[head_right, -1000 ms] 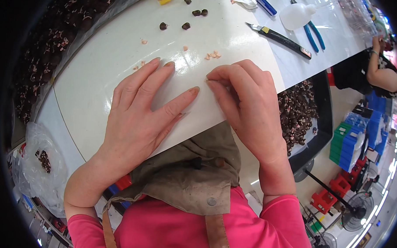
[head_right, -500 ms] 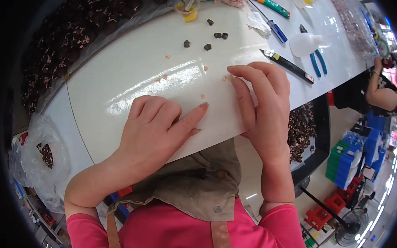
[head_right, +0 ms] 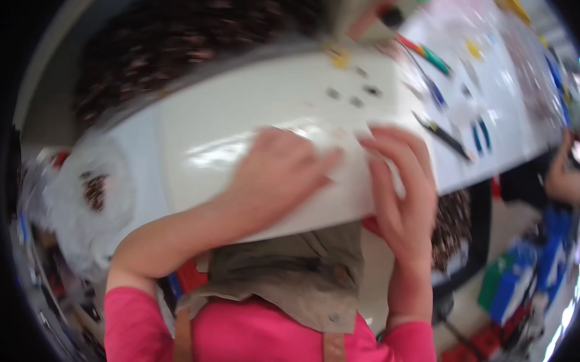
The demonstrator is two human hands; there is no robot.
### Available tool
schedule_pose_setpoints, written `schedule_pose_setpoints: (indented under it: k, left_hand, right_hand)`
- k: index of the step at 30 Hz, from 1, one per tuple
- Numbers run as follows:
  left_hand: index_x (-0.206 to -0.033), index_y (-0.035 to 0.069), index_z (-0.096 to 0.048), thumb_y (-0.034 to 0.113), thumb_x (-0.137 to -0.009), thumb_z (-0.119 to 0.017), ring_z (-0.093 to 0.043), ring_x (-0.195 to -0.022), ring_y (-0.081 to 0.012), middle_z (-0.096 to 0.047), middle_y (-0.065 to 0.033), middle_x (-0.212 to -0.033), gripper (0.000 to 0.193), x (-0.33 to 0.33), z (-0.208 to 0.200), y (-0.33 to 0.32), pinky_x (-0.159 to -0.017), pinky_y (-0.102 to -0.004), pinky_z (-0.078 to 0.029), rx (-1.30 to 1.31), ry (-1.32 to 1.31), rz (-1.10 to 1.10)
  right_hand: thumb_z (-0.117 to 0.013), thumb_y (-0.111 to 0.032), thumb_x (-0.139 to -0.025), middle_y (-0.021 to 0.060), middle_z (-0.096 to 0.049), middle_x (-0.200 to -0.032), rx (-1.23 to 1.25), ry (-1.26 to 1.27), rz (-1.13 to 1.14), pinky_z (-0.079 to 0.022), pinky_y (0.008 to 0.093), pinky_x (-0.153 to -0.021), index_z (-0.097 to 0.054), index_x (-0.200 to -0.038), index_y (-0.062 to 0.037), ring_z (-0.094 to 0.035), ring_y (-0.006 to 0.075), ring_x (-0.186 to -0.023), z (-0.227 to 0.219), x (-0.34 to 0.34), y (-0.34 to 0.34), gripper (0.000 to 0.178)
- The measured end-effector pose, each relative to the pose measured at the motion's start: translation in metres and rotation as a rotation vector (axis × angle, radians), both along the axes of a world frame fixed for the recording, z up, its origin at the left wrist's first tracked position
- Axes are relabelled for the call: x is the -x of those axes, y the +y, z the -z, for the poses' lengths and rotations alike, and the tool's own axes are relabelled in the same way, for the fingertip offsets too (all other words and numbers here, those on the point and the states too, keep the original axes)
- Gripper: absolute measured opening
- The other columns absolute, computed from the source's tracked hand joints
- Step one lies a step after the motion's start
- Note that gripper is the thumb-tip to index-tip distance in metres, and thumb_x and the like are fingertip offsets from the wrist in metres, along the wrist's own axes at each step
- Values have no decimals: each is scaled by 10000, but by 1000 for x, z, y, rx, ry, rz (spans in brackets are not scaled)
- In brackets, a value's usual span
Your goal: Assembling small toy components at a factory workbench.
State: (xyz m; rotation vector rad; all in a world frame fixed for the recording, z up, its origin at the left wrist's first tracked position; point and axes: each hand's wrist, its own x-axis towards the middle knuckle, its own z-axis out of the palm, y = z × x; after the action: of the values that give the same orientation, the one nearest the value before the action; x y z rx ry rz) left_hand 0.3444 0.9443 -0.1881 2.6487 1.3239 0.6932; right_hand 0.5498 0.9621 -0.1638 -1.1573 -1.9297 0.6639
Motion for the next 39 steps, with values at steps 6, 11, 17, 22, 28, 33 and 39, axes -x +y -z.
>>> schedule_pose_setpoints:
  k: [6,11,17,22,28,33,39]
  left_hand:
    - [-1139,132,-620,212,-804,-665,-545,-912,-218,-532,-35,-895,347,12,-240,-163,-876,-396,-396,-82,-28,15]
    - [-1132,159,-642,183,-823,-669,-548,-967,-247,-567,-52,-981,311,2,-314,-199,-923,-397,-387,-92,-90,-127]
    - [-1148,114,-655,189,-850,-657,-584,-954,-328,-608,-159,-1040,307,61,-384,-186,-862,-408,-469,-133,-162,-318]
    - [-1087,103,-666,219,-847,-673,-587,-1000,-341,-636,-166,-1008,267,116,-379,-156,-869,-408,-493,-348,-20,-624]
    - [-1049,115,-650,238,-834,-676,-597,-1009,-338,-643,-145,-1015,249,104,-369,-179,-864,-424,-502,-264,34,-638]
    - [-1157,83,-608,238,-899,-631,-623,-998,-237,-653,-114,-1092,302,57,-321,-247,-851,-360,-508,-124,-464,-610]
    - [-1259,-17,-539,93,-951,-557,-599,-1064,-157,-630,-84,-1148,327,-149,-127,-378,-943,-295,-467,967,-1066,-260]
  right_hand:
    - [-612,-29,-822,125,-641,-865,-11,1142,-613,-485,280,-676,-619,-869,-42,-643,222,-797,-309,62,-210,49]
    - [-680,-180,-892,89,-707,-935,311,1522,-888,-489,270,-734,-647,-919,-83,-694,212,-789,-406,23,-298,106]
    - [-708,-161,-870,41,-706,-892,313,1372,-1128,-460,243,-679,-622,-848,-113,-704,164,-760,-443,-18,-356,101]
    - [-706,-179,-876,35,-699,-885,281,1378,-1114,-451,237,-671,-625,-855,-113,-700,165,-745,-466,-46,-413,107]
    - [-703,-271,-882,49,-703,-922,263,1332,-1175,-461,271,-693,-640,-878,-114,-701,184,-772,-455,-71,-454,170]
    - [-625,-85,-871,91,-620,-740,211,1090,-1297,-441,296,-572,-574,-739,-67,-598,201,-599,-351,-119,-442,142]
    - [-665,28,-806,51,-555,-873,482,663,-282,-446,252,-733,-554,-902,-31,-550,151,-803,-40,-217,-427,159]
